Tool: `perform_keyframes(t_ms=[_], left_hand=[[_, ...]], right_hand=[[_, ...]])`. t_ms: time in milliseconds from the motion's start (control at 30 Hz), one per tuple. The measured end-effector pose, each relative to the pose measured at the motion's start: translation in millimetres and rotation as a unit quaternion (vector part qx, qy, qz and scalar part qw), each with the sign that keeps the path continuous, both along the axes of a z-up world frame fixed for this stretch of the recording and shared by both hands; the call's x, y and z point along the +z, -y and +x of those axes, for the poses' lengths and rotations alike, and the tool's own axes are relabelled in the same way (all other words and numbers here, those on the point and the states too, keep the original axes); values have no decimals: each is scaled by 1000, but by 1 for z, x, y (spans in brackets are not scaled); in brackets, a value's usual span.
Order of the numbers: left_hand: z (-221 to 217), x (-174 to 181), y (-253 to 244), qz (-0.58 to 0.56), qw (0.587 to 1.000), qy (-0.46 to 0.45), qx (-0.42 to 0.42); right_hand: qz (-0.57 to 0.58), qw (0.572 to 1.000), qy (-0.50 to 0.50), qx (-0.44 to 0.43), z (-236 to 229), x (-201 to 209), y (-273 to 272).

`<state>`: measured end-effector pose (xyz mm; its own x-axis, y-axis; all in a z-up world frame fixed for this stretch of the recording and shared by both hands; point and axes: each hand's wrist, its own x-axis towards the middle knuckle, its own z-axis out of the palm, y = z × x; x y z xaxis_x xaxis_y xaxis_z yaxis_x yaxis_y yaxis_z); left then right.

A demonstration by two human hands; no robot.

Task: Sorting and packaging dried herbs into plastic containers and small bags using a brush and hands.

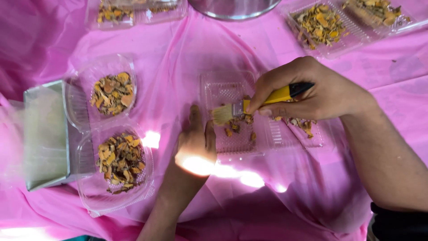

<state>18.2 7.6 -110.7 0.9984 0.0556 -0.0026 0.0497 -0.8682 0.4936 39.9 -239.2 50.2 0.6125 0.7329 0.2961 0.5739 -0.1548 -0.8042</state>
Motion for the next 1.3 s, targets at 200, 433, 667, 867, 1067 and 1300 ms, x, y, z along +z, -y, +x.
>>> perform_keyframes(t_ms=[200, 433, 667, 867, 1067, 1300], left_hand=[[-3, -24, -10, -25, 955, 292, -51], [-23, 32, -15, -68, 971, 199, -110], [-31, 57, -8, -37, 983, 161, -83], [-27, 62, -5, -96, 980, 136, -110], [-29, 79, -3, -131, 983, 87, -98], [-30, 71, -7, -125, 977, 127, -116]], right_hand=[[50, 999, 17, -4, 17, -10, -19], [32, 997, -40, -53, 24, -20, 2], [79, 993, -13, -82, 11, -14, -26], [0, 991, -27, -131, 15, -15, -11], [39, 996, 23, -71, 3, -21, -28], [45, 989, -21, -139, -1, -13, -8]])
